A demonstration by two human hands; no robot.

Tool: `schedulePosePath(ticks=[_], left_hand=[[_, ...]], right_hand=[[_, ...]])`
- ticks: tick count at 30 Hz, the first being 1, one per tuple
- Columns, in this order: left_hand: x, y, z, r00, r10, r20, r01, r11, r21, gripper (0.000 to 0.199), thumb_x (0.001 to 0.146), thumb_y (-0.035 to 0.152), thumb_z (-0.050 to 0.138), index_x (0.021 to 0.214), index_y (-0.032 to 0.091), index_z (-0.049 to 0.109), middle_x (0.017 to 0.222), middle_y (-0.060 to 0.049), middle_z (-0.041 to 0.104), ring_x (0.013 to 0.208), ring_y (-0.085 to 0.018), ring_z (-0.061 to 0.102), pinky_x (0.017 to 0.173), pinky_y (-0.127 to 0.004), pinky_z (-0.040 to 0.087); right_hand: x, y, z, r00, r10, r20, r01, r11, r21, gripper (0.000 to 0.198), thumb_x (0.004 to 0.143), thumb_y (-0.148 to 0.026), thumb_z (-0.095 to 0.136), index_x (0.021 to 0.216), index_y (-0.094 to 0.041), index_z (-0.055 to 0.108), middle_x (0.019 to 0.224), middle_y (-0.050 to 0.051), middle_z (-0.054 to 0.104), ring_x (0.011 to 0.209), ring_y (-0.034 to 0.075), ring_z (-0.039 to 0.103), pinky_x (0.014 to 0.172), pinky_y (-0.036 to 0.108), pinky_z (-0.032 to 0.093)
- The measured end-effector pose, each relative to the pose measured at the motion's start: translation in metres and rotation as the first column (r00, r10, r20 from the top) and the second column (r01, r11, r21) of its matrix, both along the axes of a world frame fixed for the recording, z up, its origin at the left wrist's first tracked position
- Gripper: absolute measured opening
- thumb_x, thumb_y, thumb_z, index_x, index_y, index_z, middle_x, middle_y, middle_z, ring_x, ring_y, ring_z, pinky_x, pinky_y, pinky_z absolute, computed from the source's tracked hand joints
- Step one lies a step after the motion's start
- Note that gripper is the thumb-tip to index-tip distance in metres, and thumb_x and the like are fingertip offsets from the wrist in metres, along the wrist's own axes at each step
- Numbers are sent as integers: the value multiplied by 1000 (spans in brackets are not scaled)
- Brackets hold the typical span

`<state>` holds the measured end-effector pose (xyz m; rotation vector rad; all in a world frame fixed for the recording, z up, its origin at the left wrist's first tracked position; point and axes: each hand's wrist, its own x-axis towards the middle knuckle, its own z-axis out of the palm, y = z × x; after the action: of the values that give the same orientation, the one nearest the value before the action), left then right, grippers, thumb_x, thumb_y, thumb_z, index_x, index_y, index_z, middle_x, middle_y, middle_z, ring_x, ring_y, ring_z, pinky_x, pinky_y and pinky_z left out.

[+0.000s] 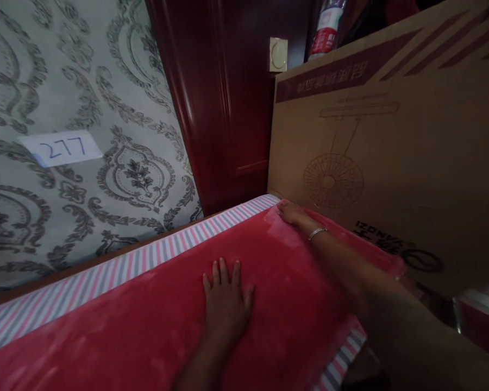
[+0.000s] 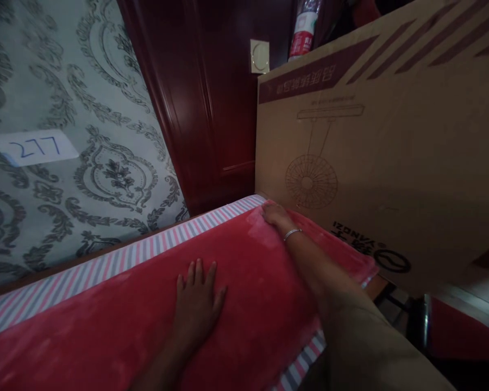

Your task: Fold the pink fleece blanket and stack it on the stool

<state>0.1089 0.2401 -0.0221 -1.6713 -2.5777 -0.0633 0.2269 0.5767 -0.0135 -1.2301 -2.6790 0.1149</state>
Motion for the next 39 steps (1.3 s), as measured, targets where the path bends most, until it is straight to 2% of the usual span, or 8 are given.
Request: schedulePosePath(ticks=[3, 7, 11, 16, 24, 30, 35, 39], left_hand=[[0, 0, -1, 1000, 1, -6, -1, 1000, 16, 63, 99, 49, 42, 155, 21, 40, 163, -23, 30, 151, -40, 27, 118, -64, 24], [-1, 1, -4, 1000, -12, -11, 12, 999, 39, 62, 100, 50, 41, 155, 22, 41, 162, -22, 32, 151, -39, 28, 118, -63, 24], [-3, 0, -7, 1000, -15, -2, 15, 998, 56, 62, 100, 50, 40, 155, 23, 41, 163, -20, 32, 152, -38, 28, 118, -63, 24], [-3, -2, -8, 999, -20, 43, 18, 998, 53, 62, 99, 50, 39, 155, 23, 41, 164, -19, 31, 152, -38, 26, 119, -64, 22], [-2, -2, -12, 994, -19, 111, 10, 996, 84, 65, 97, 54, 39, 155, 24, 41, 164, -18, 31, 153, -39, 24, 119, -65, 19], [0, -2, -12, 995, -25, 93, 14, 993, 118, 67, 97, 55, 41, 155, 22, 41, 163, -19, 33, 152, -40, 25, 119, -66, 19], [2, -4, -6, 992, -28, 127, 13, 992, 122, 66, 97, 55, 40, 155, 22, 42, 163, -20, 33, 152, -40, 26, 120, -65, 18], [7, -5, -4, 991, -26, 135, 9, 992, 124, 64, 98, 54, 40, 155, 24, 42, 163, -17, 33, 153, -37, 25, 121, -63, 17]], right_hand=[[-24, -36, -1, 992, 124, -18, -124, 992, 31, 62, 104, -50, 28, 158, -22, 35, 164, 10, 33, 152, 25, 28, 122, 43, 25], [-42, -71, -19, 917, 399, 1, -399, 916, -26, 63, 100, -63, 32, 158, -38, 33, 167, -2, 27, 155, 23, 18, 125, 49, 14], [-22, -39, -24, 984, 175, 23, -174, 983, -64, 65, 101, -59, 23, 159, -32, 33, 168, 2, 24, 155, 26, 17, 124, 53, 14], [3, 16, -28, 1000, 5, 14, -4, 999, -50, 66, 102, -52, 19, 160, -24, 30, 168, 8, 23, 155, 28, 15, 123, 56, 14], [1, 14, -26, 997, -75, 18, 76, 997, -33, 61, 102, -45, 23, 157, -23, 37, 166, 10, 29, 154, 27, 21, 121, 55, 22], [-45, -46, -5, 998, -51, 21, 51, 998, -20, 62, 102, -51, 24, 157, -26, 37, 165, 14, 30, 150, 38, 27, 114, 70, 24], [-72, -120, -24, 992, 124, 17, -124, 992, -36, 63, 102, -60, 25, 159, -34, 32, 167, 4, 29, 153, 31, 24, 119, 60, 23], [-64, -132, -34, 994, 110, -8, -110, 993, -45, 64, 103, -57, 23, 160, -30, 30, 168, 6, 25, 154, 31, 19, 121, 60, 17]])
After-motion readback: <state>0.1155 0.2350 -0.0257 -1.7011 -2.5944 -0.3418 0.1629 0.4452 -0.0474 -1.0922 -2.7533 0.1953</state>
